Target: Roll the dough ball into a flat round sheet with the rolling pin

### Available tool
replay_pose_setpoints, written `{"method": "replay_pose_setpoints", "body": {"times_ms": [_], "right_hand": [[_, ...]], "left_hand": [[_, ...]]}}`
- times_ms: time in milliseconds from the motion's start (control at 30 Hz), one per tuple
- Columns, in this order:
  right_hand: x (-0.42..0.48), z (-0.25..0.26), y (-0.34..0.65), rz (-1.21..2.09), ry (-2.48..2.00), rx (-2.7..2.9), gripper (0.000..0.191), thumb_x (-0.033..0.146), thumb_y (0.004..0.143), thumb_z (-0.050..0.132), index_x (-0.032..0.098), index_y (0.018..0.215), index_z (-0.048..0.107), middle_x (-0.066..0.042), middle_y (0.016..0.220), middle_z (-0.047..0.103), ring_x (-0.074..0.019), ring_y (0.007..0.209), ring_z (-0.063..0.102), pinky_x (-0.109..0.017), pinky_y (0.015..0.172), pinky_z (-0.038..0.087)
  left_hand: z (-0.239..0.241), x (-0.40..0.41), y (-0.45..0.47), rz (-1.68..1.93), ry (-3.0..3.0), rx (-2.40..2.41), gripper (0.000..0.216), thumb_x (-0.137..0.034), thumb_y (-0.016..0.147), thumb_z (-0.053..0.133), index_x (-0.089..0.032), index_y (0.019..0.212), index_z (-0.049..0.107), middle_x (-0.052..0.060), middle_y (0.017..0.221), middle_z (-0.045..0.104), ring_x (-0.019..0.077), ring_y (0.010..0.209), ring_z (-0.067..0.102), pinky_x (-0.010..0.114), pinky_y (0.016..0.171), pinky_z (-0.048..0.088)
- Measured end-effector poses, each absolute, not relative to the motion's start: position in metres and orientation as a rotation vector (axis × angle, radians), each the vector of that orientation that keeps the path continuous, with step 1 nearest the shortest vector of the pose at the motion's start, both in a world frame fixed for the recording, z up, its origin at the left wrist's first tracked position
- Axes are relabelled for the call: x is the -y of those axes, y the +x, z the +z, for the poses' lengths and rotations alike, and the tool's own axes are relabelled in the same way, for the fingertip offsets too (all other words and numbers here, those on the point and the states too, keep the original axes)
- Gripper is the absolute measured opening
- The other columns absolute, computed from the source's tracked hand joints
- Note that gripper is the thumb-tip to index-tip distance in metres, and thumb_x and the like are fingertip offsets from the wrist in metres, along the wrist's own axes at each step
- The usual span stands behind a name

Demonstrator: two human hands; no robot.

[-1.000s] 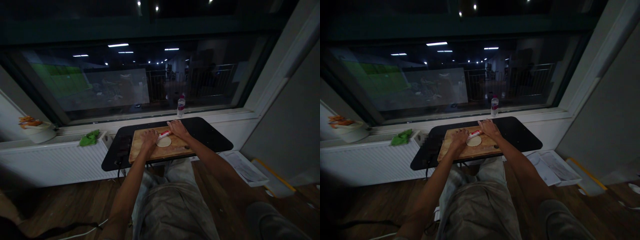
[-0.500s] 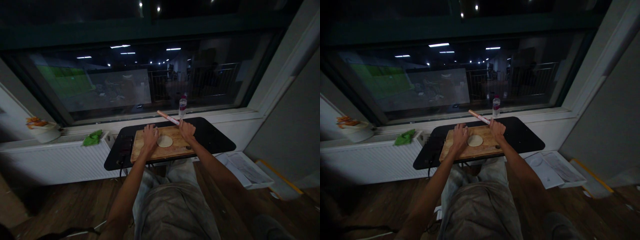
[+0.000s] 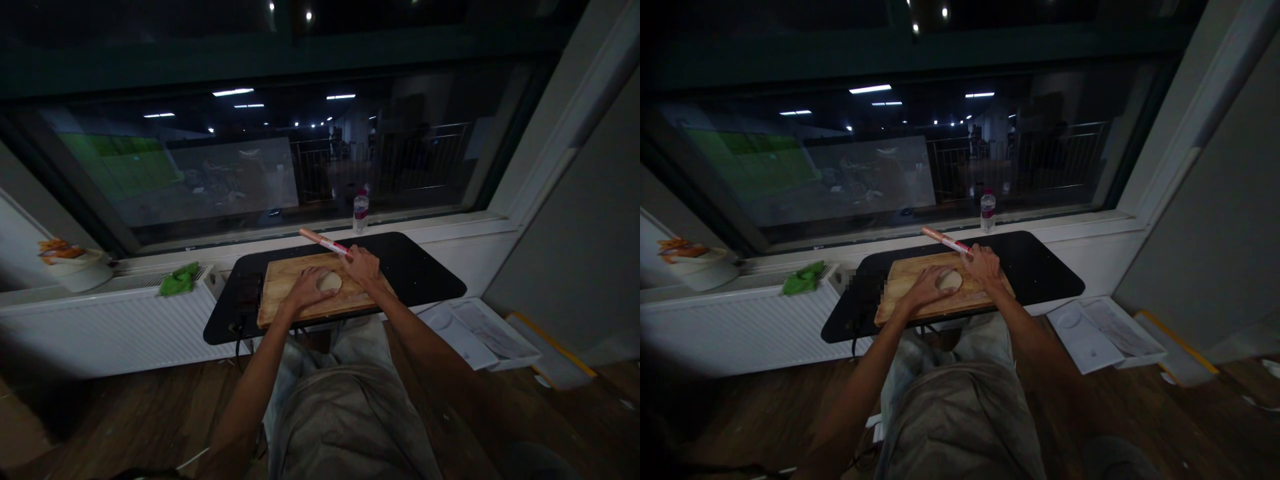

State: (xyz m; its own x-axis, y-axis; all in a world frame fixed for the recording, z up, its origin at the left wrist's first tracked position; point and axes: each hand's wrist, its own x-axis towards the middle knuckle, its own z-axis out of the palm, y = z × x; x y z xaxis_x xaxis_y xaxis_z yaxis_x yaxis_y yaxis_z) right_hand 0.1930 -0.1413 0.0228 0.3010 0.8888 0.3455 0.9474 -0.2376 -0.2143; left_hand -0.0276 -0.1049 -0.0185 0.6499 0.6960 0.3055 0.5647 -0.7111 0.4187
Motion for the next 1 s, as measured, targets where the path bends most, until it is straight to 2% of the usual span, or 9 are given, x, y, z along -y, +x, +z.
{"method": "replay_pose_setpoints", "body": {"times_ms": [100,233,367,467,600,667,833,1000], "right_hand": [[0.142,0.022,0.193,-0.248,-2.197,1.660,0.054,0.061,0.117,0.046,0.016,0.137,0.068,-0.020,0.131,0.080,-0.0304,0.122,0.077,-0.033,0.098,0.057],[0.144,0.023,0.192,-0.268,-2.178,1.691,0.052,0.059,0.117,0.048,0.017,0.136,0.071,-0.019,0.130,0.081,-0.0311,0.127,0.075,-0.033,0.100,0.056],[0.147,0.026,0.190,-0.259,-2.182,1.710,0.051,0.059,0.116,0.049,0.018,0.132,0.076,-0.018,0.128,0.081,-0.0305,0.124,0.077,-0.034,0.100,0.057],[0.149,0.026,0.192,-0.237,-2.173,1.737,0.054,0.061,0.116,0.047,0.021,0.133,0.078,-0.017,0.130,0.082,-0.0292,0.120,0.078,-0.033,0.098,0.058],[0.150,0.027,0.194,-0.224,-2.148,1.769,0.054,0.060,0.117,0.044,0.024,0.136,0.080,-0.015,0.131,0.082,-0.0276,0.118,0.079,-0.031,0.096,0.059],[0.151,0.028,0.193,-0.209,-2.154,1.770,0.053,0.059,0.117,0.046,0.025,0.140,0.079,-0.015,0.133,0.082,-0.0278,0.120,0.078,-0.031,0.098,0.059],[0.151,0.031,0.190,-0.157,-2.152,1.776,0.050,0.057,0.115,0.051,0.028,0.147,0.078,-0.012,0.134,0.084,-0.0293,0.125,0.078,-0.035,0.104,0.058],[0.148,0.029,0.193,-0.138,-2.143,1.794,0.048,0.056,0.113,0.056,0.031,0.147,0.079,-0.011,0.129,0.086,-0.0303,0.125,0.079,-0.036,0.108,0.057]], "left_hand": [[-0.019,0.109,-0.024,0.680,2.636,-1.144,0.069,-0.065,0.098,0.080,-0.026,0.154,0.069,0.014,0.157,0.067,0.0386,0.149,0.056,0.055,0.129,0.040],[-0.019,0.116,-0.021,0.677,2.646,-1.405,0.081,-0.081,0.096,0.074,-0.021,0.150,0.070,0.021,0.149,0.066,0.0445,0.143,0.055,0.063,0.125,0.039],[-0.016,0.119,-0.025,0.641,2.578,-1.423,0.089,-0.090,0.090,0.071,-0.025,0.150,0.071,0.020,0.148,0.064,0.0455,0.142,0.055,0.064,0.125,0.038],[-0.015,0.119,-0.033,0.663,2.497,-1.341,0.085,-0.082,0.090,0.078,-0.028,0.155,0.069,0.017,0.152,0.064,0.0435,0.144,0.054,0.060,0.126,0.038],[-0.019,0.115,-0.046,0.698,2.407,-1.196,0.088,-0.054,0.088,0.089,-0.029,0.167,0.059,0.013,0.160,0.062,0.0385,0.149,0.053,0.053,0.129,0.039],[-0.022,0.112,-0.050,0.723,2.362,-1.190,0.092,-0.047,0.086,0.091,-0.028,0.169,0.056,0.013,0.159,0.063,0.0371,0.149,0.054,0.051,0.129,0.041],[-0.028,0.108,-0.046,0.821,2.350,-1.247,0.086,-0.056,0.085,0.094,-0.024,0.159,0.064,0.014,0.151,0.066,0.0374,0.145,0.057,0.051,0.128,0.043],[-0.028,0.112,-0.042,0.840,2.409,-1.263,0.090,-0.065,0.083,0.095,-0.024,0.158,0.065,0.014,0.144,0.065,0.0381,0.138,0.059,0.052,0.122,0.048]]}}
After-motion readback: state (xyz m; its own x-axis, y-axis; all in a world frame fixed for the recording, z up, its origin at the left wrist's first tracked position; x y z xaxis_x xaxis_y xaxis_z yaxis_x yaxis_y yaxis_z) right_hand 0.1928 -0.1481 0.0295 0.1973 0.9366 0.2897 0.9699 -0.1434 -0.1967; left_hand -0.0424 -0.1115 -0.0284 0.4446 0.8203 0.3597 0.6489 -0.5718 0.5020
